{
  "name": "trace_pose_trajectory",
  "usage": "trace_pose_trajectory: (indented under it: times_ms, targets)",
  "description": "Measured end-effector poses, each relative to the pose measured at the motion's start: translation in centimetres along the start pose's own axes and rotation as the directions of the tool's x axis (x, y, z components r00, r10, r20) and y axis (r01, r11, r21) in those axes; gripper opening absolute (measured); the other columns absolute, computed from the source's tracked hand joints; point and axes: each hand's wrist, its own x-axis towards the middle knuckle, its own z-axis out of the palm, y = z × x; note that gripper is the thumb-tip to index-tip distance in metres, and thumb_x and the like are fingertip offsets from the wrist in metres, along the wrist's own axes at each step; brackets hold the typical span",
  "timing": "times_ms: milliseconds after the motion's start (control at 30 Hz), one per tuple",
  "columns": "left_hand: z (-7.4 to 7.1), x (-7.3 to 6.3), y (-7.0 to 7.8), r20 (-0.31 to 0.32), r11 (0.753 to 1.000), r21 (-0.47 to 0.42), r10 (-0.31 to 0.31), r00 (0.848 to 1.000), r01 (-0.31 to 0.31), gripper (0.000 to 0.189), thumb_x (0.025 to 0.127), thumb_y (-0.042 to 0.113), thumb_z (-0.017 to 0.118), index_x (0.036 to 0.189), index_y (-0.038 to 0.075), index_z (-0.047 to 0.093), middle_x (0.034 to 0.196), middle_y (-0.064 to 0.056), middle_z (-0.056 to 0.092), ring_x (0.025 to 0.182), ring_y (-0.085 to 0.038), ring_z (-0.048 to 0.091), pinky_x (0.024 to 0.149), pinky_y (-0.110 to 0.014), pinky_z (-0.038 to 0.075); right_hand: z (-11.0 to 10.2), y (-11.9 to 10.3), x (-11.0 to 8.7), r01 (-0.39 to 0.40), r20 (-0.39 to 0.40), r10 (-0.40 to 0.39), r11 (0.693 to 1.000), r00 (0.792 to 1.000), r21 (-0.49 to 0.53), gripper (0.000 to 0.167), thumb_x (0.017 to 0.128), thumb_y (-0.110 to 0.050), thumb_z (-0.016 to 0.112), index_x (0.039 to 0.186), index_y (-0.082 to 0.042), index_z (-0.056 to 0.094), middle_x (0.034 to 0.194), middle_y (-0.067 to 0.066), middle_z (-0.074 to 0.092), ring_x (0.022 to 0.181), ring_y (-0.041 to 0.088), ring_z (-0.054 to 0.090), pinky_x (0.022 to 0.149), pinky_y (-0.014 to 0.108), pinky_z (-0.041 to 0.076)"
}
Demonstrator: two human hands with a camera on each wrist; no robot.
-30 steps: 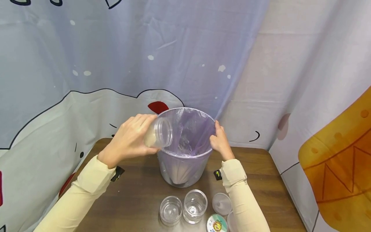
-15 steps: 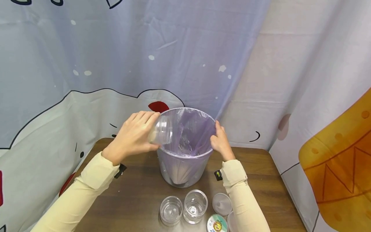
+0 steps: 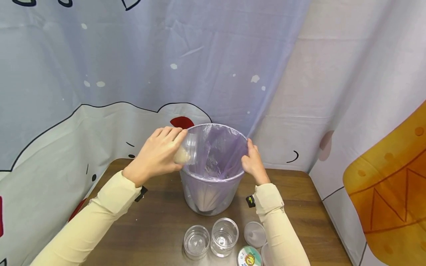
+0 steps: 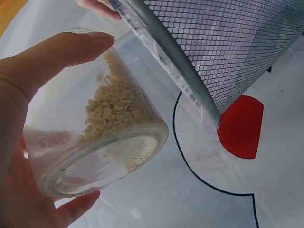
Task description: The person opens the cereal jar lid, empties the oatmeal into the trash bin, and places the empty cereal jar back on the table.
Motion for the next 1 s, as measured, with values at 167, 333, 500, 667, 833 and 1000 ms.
trace_pose_trajectory:
  times_ms: [167,333,500,667,833,1000]
  targets:
    - [0.32,0.04,0.14,-0.006,0.999,0.023,0.026,1.0,-0.026,0.073,0.051,0.034,0.077,0.111,0.004,0.049,0.105,-0.009,0.054,0.097,-0.029,0.049,0.084,-0.041,0.041,0.03,0.05,-0.01,0.002,-0.001,-0.002,1.0,1.0,0.003,0.073,0.076,0.002,0.033,0.145,0.001,0.011,0.138,0.031,0.026,0.129,0.042,0.026,0.109,0.049,0.018]
    - [0.59,0.11,0.35,-0.044,0.993,0.087,0.078,0.996,-0.074,0.054,0.061,0.02,0.066,0.11,0.003,0.052,0.104,-0.01,0.054,0.095,-0.03,0.05,0.084,-0.039,0.041,0.03,0.15,0.0,0.008,-0.003,-0.008,1.0,1.0,0.008,0.072,0.076,0.003,0.033,0.145,0.002,0.011,0.138,0.032,0.026,0.129,0.042,0.026,0.109,0.049,0.018]
    - [0.45,0.31,0.54,-0.052,0.986,0.134,0.112,0.992,-0.104,0.053,0.059,0.013,0.063,0.11,0.003,0.052,0.104,-0.01,0.053,0.094,-0.03,0.05,0.084,-0.038,0.04,0.07,0.23,0.01,0.007,0.0,-0.007,1.0,1.0,0.01,0.073,0.076,0.003,0.033,0.145,0.002,0.011,0.138,0.032,0.026,0.129,0.042,0.026,0.109,0.049,0.017]
    - [0.19,0.61,0.69,-0.032,0.983,0.147,0.117,0.993,-0.111,0.052,0.061,0.012,0.063,0.111,0.004,0.052,0.104,-0.01,0.053,0.094,-0.029,0.049,0.083,-0.037,0.039,0.01,0.24,0.02,0.019,0.003,-0.019,1.0,1.0,0.005,0.073,0.075,0.003,0.033,0.145,0.002,0.01,0.138,0.033,0.026,0.129,0.043,0.025,0.109,0.05,0.017]
    - [0.18,0.84,0.76,-0.022,0.977,0.17,0.133,0.991,-0.127,0.05,0.062,0.013,0.062,0.11,0.004,0.052,0.102,-0.01,0.052,0.093,-0.029,0.048,0.082,-0.037,0.039,-0.01,0.17,0.05,0.018,-0.001,-0.018,1.0,1.0,-0.002,0.073,0.075,0.003,0.033,0.145,0.002,0.01,0.139,0.033,0.025,0.13,0.043,0.024,0.109,0.05,0.017]
    - [0.35,0.95,0.86,-0.007,0.969,0.202,0.146,0.989,-0.142,0.049,0.063,0.014,0.062,0.111,0.004,0.052,0.104,-0.011,0.052,0.095,-0.03,0.049,0.083,-0.037,0.039,-0.03,0.16,0.09,0.012,-0.002,-0.012,1.0,1.0,-0.006,0.074,0.075,0.003,0.034,0.145,0.003,0.011,0.14,0.033,0.023,0.13,0.043,0.023,0.109,0.049,0.017]
